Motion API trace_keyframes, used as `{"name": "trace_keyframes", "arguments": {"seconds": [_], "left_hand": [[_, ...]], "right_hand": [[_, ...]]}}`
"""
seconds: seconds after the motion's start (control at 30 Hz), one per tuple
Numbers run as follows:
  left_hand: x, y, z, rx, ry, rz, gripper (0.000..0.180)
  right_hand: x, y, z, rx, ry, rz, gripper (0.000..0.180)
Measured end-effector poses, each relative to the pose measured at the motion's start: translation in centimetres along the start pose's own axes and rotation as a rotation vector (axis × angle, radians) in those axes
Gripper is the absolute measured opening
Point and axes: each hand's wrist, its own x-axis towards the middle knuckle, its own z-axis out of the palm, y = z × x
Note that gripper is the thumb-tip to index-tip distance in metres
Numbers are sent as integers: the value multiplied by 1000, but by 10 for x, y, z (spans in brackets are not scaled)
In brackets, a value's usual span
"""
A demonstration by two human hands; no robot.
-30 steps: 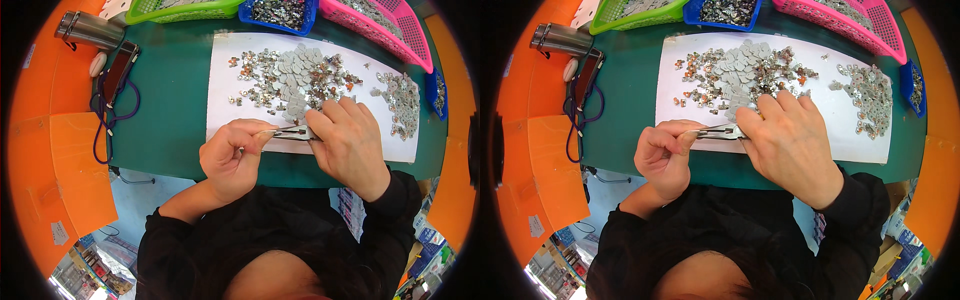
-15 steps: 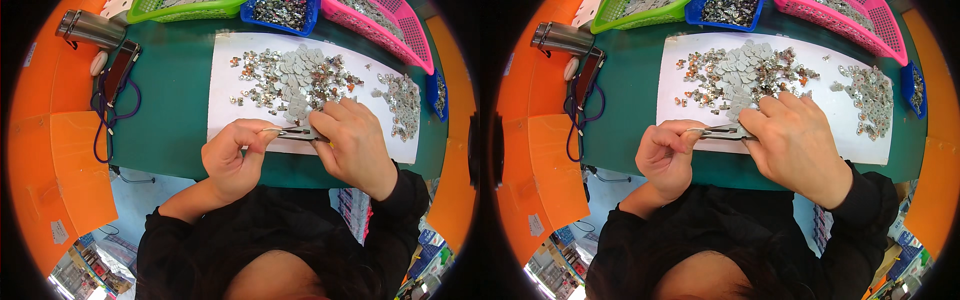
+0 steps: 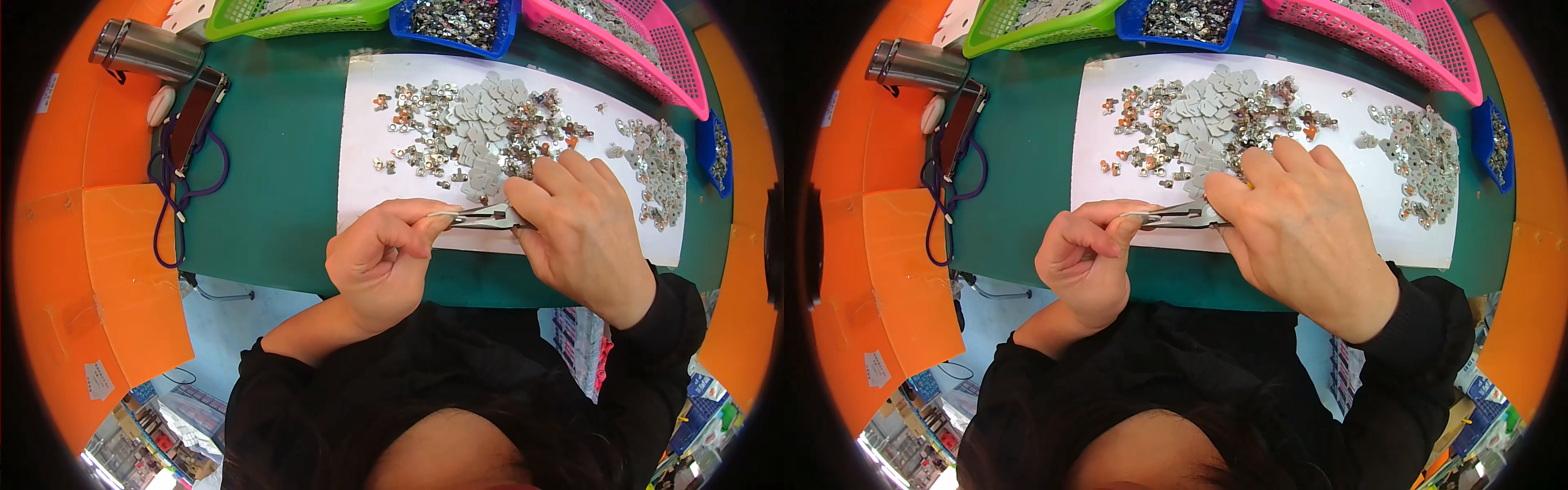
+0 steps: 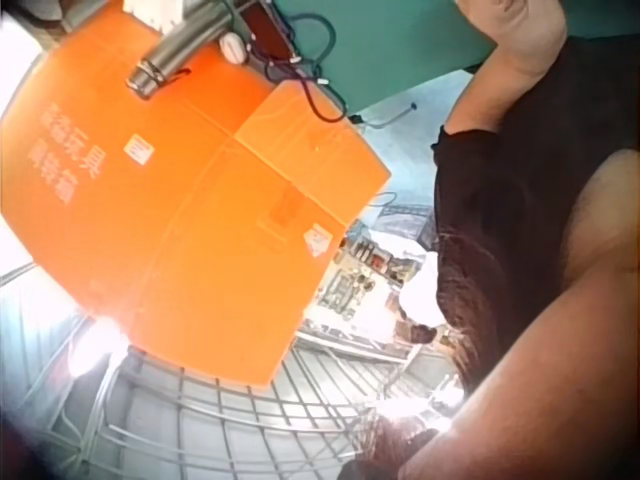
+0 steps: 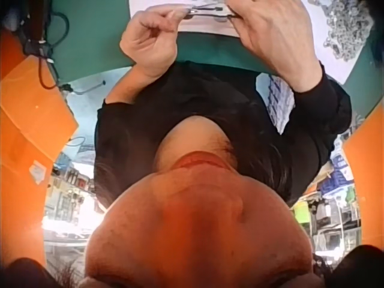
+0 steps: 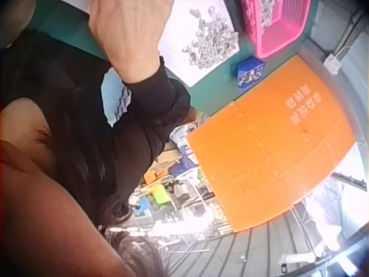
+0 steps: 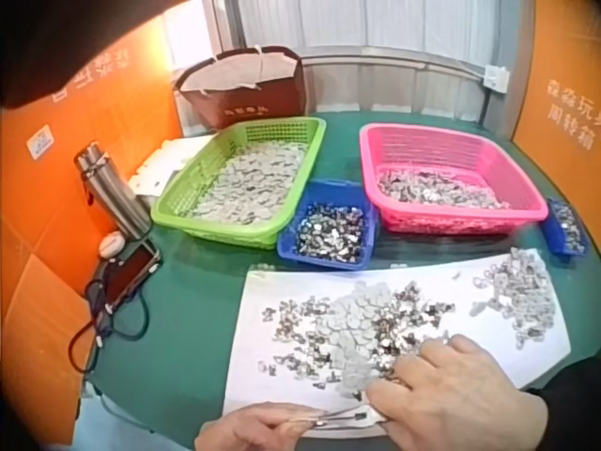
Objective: Assemble small decorative metal components using a pair of pliers.
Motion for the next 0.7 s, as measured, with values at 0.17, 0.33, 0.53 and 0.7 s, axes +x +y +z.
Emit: {"name": "trace_keyframes", "arguments": {"seconds": [0.17,0.33,0.53,0.7], "left_hand": [[0,0,-2,38,2,12,27],[2,2,-3,75,-24,64,28],[1,3,-1,31,4,12,29],[2,2,-1,61,-3,26,30]], "right_hand": [[2,-2,-2,-142,41,-21,24],[2,5,-6,21,-30,-50,24],[4,12,-6,141,-106,-69,24],[5,15,-4,220,-167,-65,23]]}}
